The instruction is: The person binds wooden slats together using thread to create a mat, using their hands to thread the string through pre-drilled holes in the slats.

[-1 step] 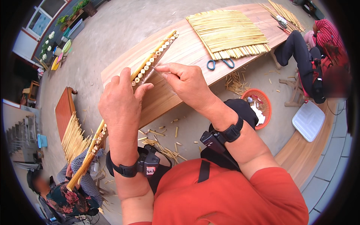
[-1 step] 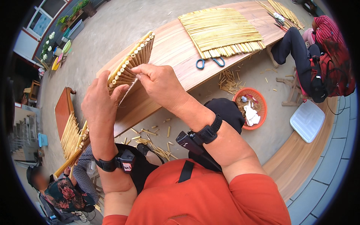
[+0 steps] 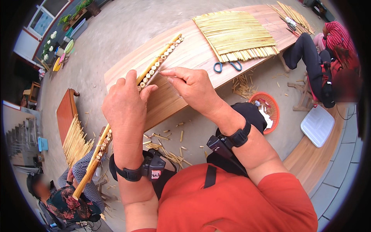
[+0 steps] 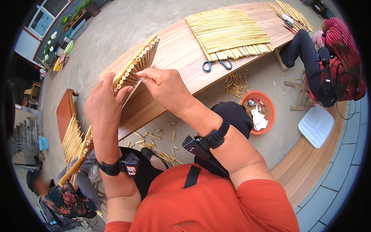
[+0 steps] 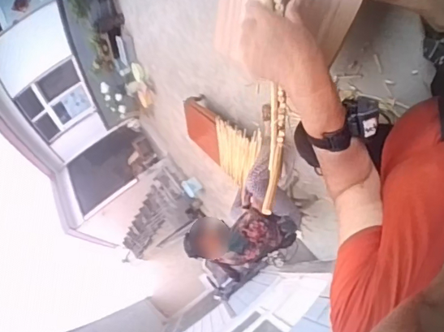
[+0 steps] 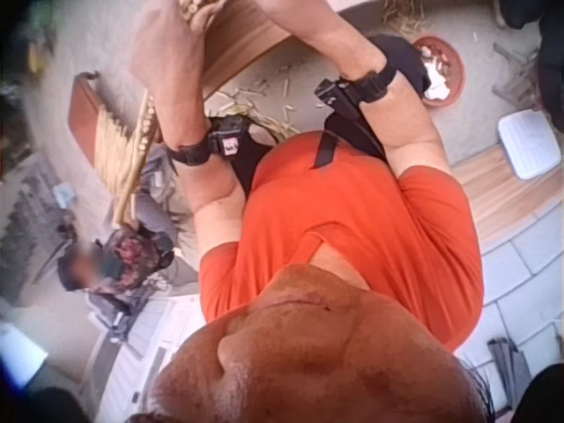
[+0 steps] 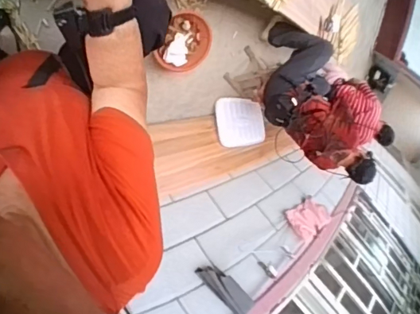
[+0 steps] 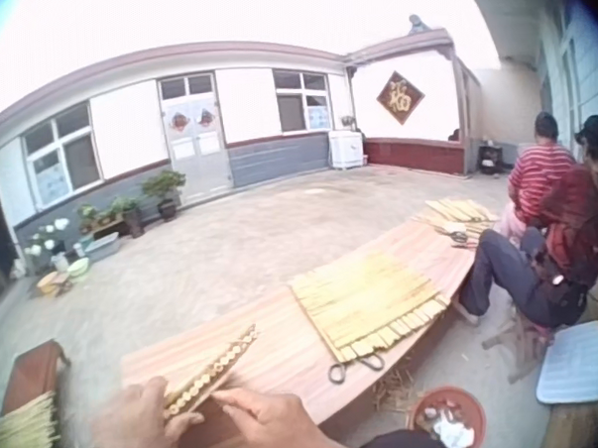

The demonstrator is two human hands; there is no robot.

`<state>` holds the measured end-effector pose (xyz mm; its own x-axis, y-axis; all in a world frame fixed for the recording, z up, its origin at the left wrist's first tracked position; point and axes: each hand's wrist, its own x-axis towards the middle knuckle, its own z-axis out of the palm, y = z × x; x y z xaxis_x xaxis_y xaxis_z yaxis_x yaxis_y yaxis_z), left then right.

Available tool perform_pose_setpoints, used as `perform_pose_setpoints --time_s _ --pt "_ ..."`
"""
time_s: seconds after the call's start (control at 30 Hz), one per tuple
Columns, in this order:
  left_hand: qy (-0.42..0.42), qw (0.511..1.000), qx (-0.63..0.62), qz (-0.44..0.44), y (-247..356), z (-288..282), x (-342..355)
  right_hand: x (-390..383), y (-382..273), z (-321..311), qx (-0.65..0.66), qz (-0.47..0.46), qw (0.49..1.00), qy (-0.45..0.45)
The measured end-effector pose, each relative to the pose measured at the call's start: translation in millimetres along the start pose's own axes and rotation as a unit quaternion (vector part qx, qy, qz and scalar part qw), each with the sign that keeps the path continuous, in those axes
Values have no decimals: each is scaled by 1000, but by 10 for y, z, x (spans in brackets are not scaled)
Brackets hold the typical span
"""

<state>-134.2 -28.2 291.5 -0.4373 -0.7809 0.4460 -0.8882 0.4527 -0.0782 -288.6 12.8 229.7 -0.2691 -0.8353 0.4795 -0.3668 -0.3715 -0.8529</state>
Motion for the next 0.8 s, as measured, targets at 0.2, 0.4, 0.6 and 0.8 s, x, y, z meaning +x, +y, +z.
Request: perform_pose_setpoints --time_s 0.2,0.4,0.6,0.8 --pt "20 999 -20 22 -16 206 -185 -150 78 59 152 194 968 -39" --pt "25 998 -48 40 -16 124 -280 -269 121 18 135 161 975 -70" --pt "51 996 -60 41 -72 106 -292 -289 95 135 125 85 988 -40" --pt "67 994 -66 46 -40 109 -287 -268 69 210 109 80 991 1"
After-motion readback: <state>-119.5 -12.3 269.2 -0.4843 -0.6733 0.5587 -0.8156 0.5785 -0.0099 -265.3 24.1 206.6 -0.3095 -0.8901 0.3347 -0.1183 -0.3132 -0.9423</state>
